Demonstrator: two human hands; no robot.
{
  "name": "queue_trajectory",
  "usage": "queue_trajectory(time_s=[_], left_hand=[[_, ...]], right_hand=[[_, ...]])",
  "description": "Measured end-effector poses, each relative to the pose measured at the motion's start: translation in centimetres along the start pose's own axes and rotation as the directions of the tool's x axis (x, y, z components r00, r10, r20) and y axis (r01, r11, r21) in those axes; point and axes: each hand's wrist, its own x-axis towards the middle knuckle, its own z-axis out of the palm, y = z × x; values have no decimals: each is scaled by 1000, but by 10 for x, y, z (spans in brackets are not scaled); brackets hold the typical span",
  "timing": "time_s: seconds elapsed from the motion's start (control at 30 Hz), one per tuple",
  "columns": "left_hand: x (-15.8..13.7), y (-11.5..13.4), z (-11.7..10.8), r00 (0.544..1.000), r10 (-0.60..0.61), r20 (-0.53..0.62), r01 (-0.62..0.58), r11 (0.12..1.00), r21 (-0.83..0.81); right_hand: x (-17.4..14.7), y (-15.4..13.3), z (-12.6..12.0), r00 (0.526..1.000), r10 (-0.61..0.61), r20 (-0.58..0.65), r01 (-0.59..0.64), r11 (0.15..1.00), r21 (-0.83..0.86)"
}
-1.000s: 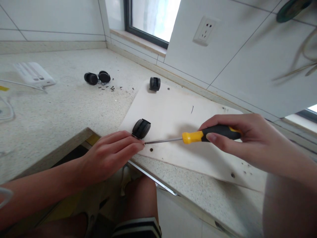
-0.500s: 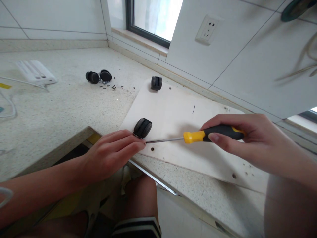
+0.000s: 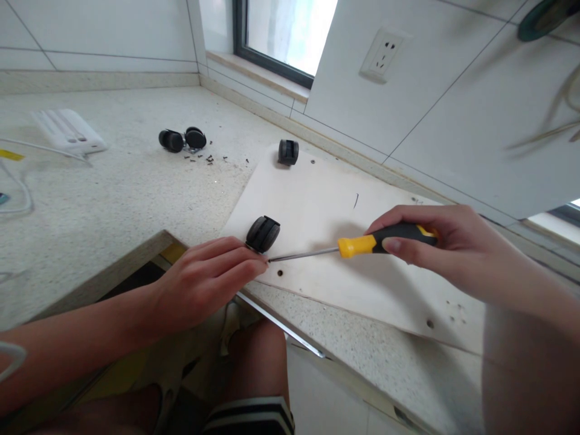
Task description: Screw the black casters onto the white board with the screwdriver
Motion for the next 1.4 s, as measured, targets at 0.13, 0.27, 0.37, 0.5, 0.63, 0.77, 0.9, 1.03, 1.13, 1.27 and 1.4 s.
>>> queue_trajectory(time_s=[0.13,0.27,0.37,0.5,0.63,0.77,0.9,1.03,1.13,1.27,1.4], left_hand=[[0,0,0,1000,-9,-9,9,1000,-2],[0,0,1,1000,-1,-4,1,1000,6],[-1,0,1,1000,6,3,-6,1000,16],[-2,0,0,1000,-1,10,0,1000,9],[-4,-1,1,1000,4,14,-4,1000,4],[-6,-2,3,1000,-3,18,3,1000,2],[-8,-3,5,1000,-12,9,13,1000,-18],[-9,-3,7,1000,-14,1,14,1000,-23],[-8,-3,7,1000,-16,3,16,1000,-24],[-8,-3,7,1000,-16,-6,15,1000,-19],[-7,-2,6,1000,-9,-6,9,1000,-28]], right_hand=[[5,3,1,1000,-4,-10,4,998,68],[7,4,2,1000,9,7,-10,996,94],[8,3,2,1000,6,9,-7,996,84],[8,3,2,1000,-10,9,9,996,87],[7,5,2,1000,-4,22,2,995,99],[7,11,4,997,58,48,-66,985,163],[8,16,5,994,91,58,-101,974,201],[9,16,5,998,55,40,-62,980,188],[9,14,4,998,44,40,-50,983,177],[8,13,4,998,43,39,-50,982,180],[9,15,5,998,55,34,-59,985,162]])
